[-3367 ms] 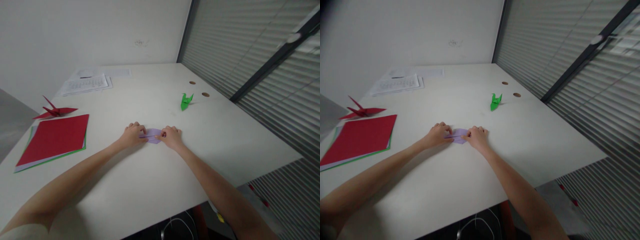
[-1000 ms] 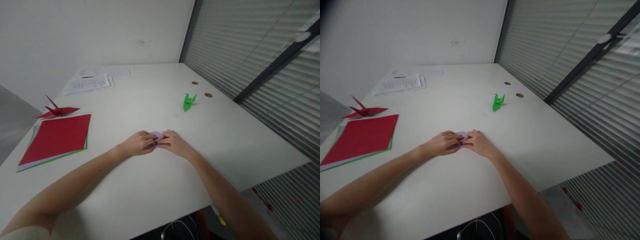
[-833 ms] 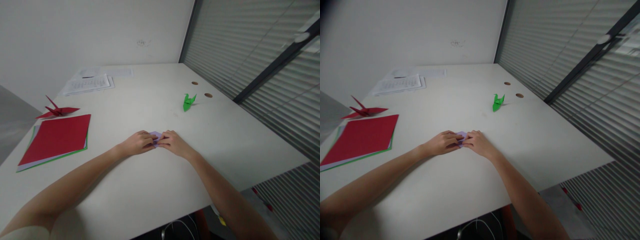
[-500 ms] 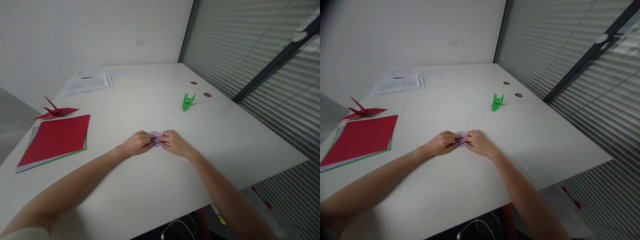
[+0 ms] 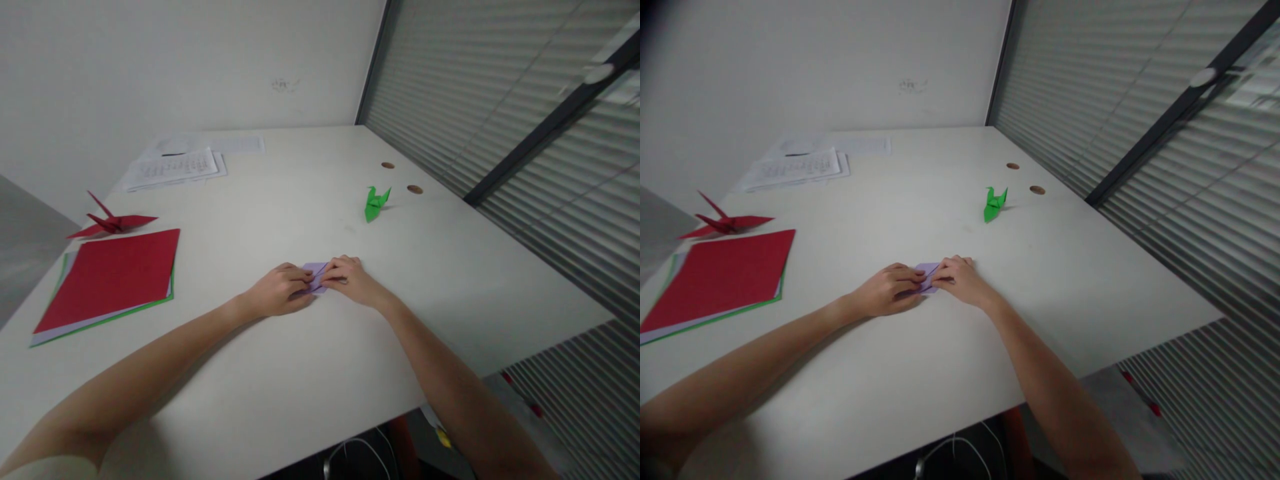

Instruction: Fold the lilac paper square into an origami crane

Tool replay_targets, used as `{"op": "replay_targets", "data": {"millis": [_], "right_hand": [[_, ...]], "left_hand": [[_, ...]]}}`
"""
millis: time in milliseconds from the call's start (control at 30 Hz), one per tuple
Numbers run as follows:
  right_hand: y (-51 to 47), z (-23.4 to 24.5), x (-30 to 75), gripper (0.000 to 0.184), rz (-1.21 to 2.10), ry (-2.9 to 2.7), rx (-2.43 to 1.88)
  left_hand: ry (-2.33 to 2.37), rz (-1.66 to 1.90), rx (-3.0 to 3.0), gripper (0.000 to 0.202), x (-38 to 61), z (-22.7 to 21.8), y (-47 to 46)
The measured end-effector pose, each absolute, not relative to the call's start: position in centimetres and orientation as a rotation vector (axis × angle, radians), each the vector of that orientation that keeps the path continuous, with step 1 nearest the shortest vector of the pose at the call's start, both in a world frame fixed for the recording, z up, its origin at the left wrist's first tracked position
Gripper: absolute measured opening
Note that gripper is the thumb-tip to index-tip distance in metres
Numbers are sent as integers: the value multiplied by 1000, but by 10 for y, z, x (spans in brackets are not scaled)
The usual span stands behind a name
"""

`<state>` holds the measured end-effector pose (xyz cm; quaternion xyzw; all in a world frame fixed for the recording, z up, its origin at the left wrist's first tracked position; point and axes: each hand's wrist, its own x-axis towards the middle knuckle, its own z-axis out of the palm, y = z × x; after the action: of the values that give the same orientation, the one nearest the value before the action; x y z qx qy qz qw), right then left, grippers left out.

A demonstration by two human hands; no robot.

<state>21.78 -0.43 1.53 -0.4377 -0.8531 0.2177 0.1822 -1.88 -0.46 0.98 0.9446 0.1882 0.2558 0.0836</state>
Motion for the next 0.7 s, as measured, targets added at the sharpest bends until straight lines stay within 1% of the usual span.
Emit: {"op": "replay_targets", "data": {"millis": [167,333,533,700], "right_hand": [[-2,15,223,12,680,-2439,-1161],[1,13,224,11,682,-2461,-1140],[-2,10,214,23,595,-2351,-1284],[-7,4,206,24,485,-2291,-1431]], "left_hand": [[616,770,2751,25,-19,10,-4],[594,743,2802,24,-19,8,-4],[521,683,2919,26,-18,6,-6],[486,641,2922,27,-18,8,-4]]}}
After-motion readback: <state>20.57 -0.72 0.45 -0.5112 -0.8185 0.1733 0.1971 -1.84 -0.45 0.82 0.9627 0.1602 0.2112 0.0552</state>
